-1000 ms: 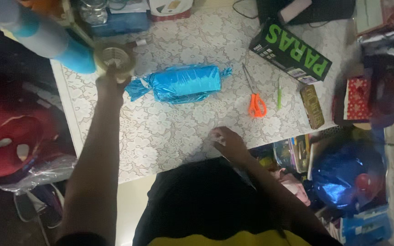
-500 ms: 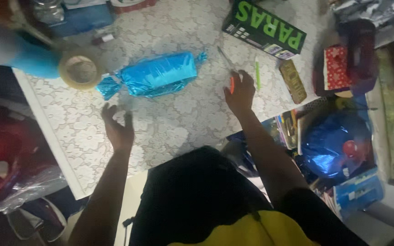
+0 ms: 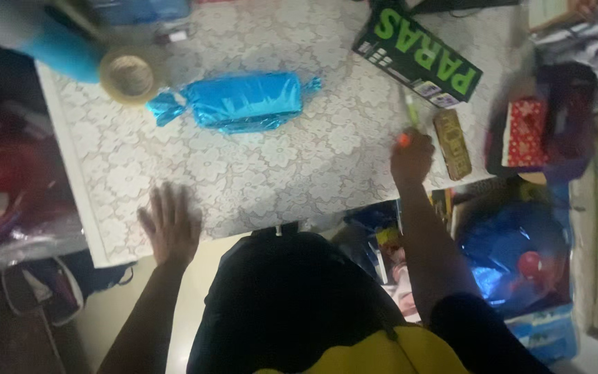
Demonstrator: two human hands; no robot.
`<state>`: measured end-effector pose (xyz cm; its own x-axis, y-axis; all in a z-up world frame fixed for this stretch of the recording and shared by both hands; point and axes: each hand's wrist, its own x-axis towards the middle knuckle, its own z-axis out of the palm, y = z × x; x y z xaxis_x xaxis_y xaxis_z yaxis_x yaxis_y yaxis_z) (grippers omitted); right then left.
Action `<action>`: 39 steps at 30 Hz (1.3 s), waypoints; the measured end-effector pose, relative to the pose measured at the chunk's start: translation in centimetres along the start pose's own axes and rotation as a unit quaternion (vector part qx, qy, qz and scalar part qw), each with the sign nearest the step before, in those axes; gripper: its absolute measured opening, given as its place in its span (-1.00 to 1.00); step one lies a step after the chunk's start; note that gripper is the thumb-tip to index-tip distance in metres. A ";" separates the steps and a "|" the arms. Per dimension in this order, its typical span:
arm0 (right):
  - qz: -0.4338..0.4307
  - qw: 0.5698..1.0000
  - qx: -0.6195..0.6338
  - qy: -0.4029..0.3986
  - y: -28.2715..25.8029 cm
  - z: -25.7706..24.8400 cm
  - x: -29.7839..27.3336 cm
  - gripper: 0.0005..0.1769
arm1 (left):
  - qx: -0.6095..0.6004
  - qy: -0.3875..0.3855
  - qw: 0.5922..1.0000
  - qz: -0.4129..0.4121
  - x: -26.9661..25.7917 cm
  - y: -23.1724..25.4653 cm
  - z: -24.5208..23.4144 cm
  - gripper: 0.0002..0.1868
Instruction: The person wraps a rectangular item in blue foil, secures it with clear tape, trims excess foil with scissors, and writes on the package with a green marker. They briefly handle a book and a pen before returning to the wrapped item.
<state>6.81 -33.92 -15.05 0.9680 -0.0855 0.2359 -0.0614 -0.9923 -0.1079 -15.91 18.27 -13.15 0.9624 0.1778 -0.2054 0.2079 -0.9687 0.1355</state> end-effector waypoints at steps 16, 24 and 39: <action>-0.656 0.615 0.326 -0.291 -22.1 -0.2 -14.4 -0.36 | -0.003 -0.338 0.926 0.168 -6.4 5.1 -2.1 -0.50; -0.470 0.820 0.285 -0.158 -21.4 -1.8 -8.2 -0.24 | -0.035 0.036 0.991 0.121 3.5 10.1 -0.1 -0.22; -0.403 0.900 0.158 -0.049 -17.4 4.4 9.1 -0.31 | 0.015 -0.005 0.991 0.136 4.6 8.2 0.4 -0.16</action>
<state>17.73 -17.03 -15.29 0.6855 0.6738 0.2758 0.7271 -0.6529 -0.2120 -9.81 11.06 -13.41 0.9803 -0.0929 -0.1743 -0.0653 -0.9853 0.1581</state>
